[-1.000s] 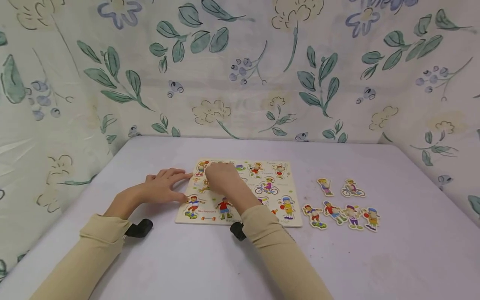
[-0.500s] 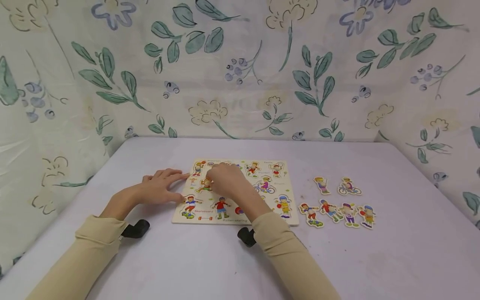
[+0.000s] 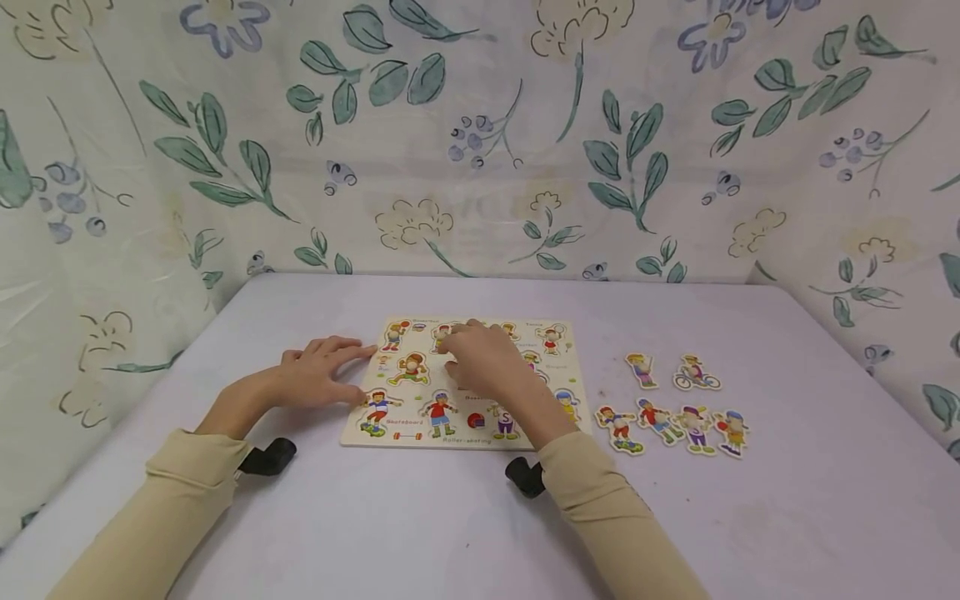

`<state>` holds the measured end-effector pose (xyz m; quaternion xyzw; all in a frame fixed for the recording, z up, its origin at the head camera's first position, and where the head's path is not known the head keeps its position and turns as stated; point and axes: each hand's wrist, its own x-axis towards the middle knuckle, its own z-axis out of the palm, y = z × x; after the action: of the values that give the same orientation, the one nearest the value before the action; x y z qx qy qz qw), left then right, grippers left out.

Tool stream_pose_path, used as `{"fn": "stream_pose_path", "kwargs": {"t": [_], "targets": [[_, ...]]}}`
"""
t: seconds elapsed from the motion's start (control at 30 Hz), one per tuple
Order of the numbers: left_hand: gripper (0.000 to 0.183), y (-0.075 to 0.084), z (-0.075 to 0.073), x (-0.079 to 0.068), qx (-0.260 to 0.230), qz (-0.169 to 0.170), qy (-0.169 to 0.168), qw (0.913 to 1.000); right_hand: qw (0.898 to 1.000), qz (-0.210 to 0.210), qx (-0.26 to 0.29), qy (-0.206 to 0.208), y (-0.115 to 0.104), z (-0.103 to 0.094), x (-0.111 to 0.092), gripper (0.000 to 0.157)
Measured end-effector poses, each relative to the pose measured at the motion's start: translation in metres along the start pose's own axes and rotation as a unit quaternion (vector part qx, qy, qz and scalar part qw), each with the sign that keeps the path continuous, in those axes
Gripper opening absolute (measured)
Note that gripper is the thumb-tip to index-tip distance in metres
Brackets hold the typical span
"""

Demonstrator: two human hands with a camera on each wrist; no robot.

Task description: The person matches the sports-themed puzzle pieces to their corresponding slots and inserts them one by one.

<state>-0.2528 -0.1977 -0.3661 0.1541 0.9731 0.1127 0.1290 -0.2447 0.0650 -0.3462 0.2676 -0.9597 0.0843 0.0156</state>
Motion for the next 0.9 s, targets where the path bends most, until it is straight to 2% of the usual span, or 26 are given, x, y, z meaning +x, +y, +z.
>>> {"fn": "stream_pose_path", "kwargs": {"t": [0.13, 0.23, 0.5, 0.7, 0.9], "targets": [[0.083, -0.001, 0.001, 0.001, 0.001, -0.003, 0.0, 1.0, 1.0, -0.017, 0.007, 0.025, 0.008, -0.002, -0.008, 0.028], [0.083, -0.002, 0.002, 0.002, 0.002, -0.003, 0.001, 1.0, 0.999, -0.019, -0.007, 0.041, 0.014, -0.004, -0.014, 0.027], [0.083, -0.001, 0.003, 0.003, 0.006, -0.002, 0.004, 1.0, 0.998, 0.014, -0.03, 0.059, 0.036, -0.007, -0.028, 0.028], [0.083, 0.001, 0.002, 0.003, 0.011, -0.005, 0.0, 0.9999, 0.998, 0.038, -0.019, 0.054, 0.054, -0.008, -0.037, 0.029], [0.084, 0.001, 0.001, 0.001, 0.011, -0.008, 0.0, 0.9999, 0.996, 0.04, -0.006, 0.079, 0.075, -0.019, -0.048, 0.028]]}}
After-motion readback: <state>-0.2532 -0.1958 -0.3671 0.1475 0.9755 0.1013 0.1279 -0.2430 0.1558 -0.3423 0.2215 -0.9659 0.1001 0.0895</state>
